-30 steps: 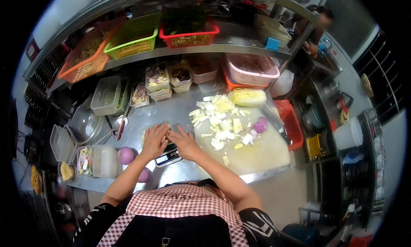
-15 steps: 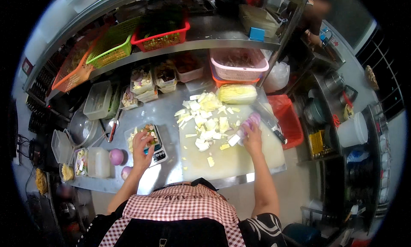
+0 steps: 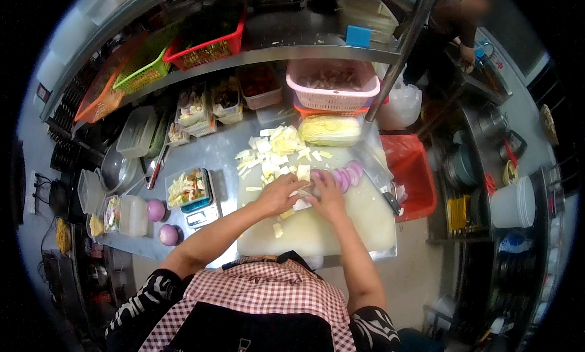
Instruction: The person assembles salads by hand in a commercial kitchen setting. They repeatedly pick various pre-cut vegetables and ingredients from baskets and containers, place them into a plastic container on a digital scale, and then move the filled container aside to start the next one.
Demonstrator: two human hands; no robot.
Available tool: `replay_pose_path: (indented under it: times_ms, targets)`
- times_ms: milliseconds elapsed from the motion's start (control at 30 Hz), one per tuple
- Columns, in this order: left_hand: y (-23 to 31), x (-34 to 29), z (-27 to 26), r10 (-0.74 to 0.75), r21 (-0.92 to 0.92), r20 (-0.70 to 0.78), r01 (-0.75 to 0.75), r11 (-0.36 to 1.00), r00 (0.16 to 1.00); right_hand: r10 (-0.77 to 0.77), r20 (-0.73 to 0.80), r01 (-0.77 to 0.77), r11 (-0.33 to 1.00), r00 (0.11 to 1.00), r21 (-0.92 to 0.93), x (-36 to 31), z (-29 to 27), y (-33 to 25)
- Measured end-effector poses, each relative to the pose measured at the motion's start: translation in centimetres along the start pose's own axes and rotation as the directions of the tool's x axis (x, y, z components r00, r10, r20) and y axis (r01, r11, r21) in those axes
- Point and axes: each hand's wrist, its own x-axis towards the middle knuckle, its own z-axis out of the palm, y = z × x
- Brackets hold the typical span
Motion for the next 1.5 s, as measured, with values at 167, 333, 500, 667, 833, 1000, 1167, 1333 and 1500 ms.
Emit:
replay_pose_path:
  times_ms: [167,333,500,667,833,1000,1167,1333,1500]
  targets:
    - [-2.0,2.2,0.3,-0.306,0.405,-0.011,0.284,0.869,0.952,0.081,0.154,-0.081,0.997,0.985,-0.004,-1.0,-3.0,0.6]
    - [-0.1,2.3,0.7,-0.128,0.274,-0.04,0.134,0.952,0.991,0.035,0.073,-0.038,0.999,0.997,0.039,0.1,-0.2,1.0]
    - [0.4,3.3,2.2,-0.163,0.047,0.203,0.157,0.986,0.965,0.054,0.152,-0.062,0.997,0.987,0.043,0.9,0.2,1.0]
    - [0.1,3.7,3.3,-0.245,-0.009,0.309,0.261,0.965,0.919,0.009,0.069,-0.01,1.0,0.998,0.01,0.3,1.6,1.0]
    - [-2.3,1.2,4.7,-0.226,-0.144,0.153,0.248,0.958,0.962,0.188,0.139,-0.213,0.958,0.972,0.192,0.2,1.3,-1.3]
    - [-0.5,0.4,5.2,-0.22,-0.092,0.126,0.232,0.968,0.967,0.105,0.025,-0.107,0.992,0.994,0.074,-0.9,3.6,-2.2]
    - [-3.1,-0.9,4.7,-0.216,-0.235,-0.014,0.207,0.95,0.976,0.366,0.228,-0.431,0.762,0.902,0.483,0.6,4.3,-4.6]
    - [-4.6,-5.9,-5.4,-0.296,-0.304,-0.198,0.229,0.925,0.934,0.169,0.294,-0.328,0.676,0.941,0.66,4.5,3.9,-14.3]
    - [-9.3,-14.2,-18.6,-0.33,-0.095,-0.328,0.317,0.944,0.885,-0.103,0.26,-0.085,0.777,0.96,0.623,10.8,10.3,-25.5]
